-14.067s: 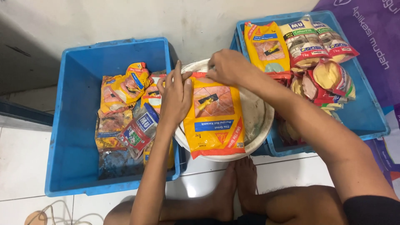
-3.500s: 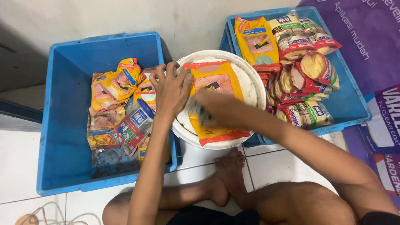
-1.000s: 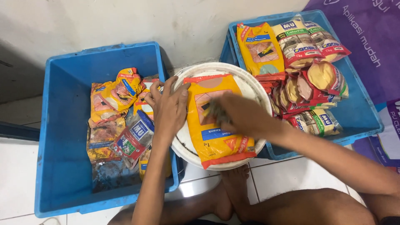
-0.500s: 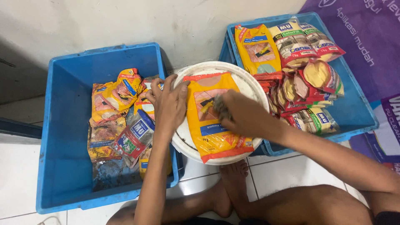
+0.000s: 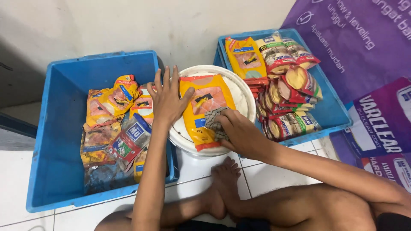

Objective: Wiping down individual plastic food packages with a cloth and sorting them into bins.

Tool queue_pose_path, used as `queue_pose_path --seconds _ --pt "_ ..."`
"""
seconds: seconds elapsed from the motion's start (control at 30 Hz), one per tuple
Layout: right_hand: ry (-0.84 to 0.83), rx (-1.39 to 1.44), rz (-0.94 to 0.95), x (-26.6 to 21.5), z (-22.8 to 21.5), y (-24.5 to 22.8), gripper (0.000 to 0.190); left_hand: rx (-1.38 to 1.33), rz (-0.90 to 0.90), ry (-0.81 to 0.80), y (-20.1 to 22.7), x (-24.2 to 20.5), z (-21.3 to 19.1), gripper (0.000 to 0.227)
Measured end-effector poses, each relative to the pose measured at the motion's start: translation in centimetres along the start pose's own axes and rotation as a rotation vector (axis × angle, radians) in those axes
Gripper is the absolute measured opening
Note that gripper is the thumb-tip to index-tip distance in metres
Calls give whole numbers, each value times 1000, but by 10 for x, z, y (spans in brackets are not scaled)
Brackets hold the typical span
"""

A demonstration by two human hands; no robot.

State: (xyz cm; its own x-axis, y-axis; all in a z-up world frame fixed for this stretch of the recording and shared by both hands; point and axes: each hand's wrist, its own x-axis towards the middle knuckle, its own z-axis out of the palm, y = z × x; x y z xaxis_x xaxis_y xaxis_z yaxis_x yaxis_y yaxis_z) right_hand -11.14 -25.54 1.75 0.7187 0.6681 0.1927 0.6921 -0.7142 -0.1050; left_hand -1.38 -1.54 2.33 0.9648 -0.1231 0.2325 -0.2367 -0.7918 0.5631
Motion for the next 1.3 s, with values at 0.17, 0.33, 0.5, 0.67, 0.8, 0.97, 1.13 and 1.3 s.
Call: queue_pose_path --seconds 0.17,0.33,0.5,0.67,0.8,0.97,1.13,1.3 --pt "85 -128 75 -34 8 -8 72 34 18 17 -15 3 15 102" --pt "114 208 165 -68 8 -21 66 4 44 74 -13 -3 11 106" --pt "382 257 168 -51 -18 -9 48 -170 144 335 15 -53 7 68" --pt "338 330 8 -8 -2 -14 52 -148 31 498 24 -136 35 55" --pt "384 436 -161 38 10 -19 57 -272 -243 520 4 -151 67 102" --pt "204 343 -266 36 22 -9 52 -398 -363 415 -8 -151 77 118" --pt "125 191 -142 12 5 27 54 -530 -435 369 -2 -148 70 124" --pt "28 215 -22 0 -19 63 51 -581 -379 396 -9 -151 78 123"
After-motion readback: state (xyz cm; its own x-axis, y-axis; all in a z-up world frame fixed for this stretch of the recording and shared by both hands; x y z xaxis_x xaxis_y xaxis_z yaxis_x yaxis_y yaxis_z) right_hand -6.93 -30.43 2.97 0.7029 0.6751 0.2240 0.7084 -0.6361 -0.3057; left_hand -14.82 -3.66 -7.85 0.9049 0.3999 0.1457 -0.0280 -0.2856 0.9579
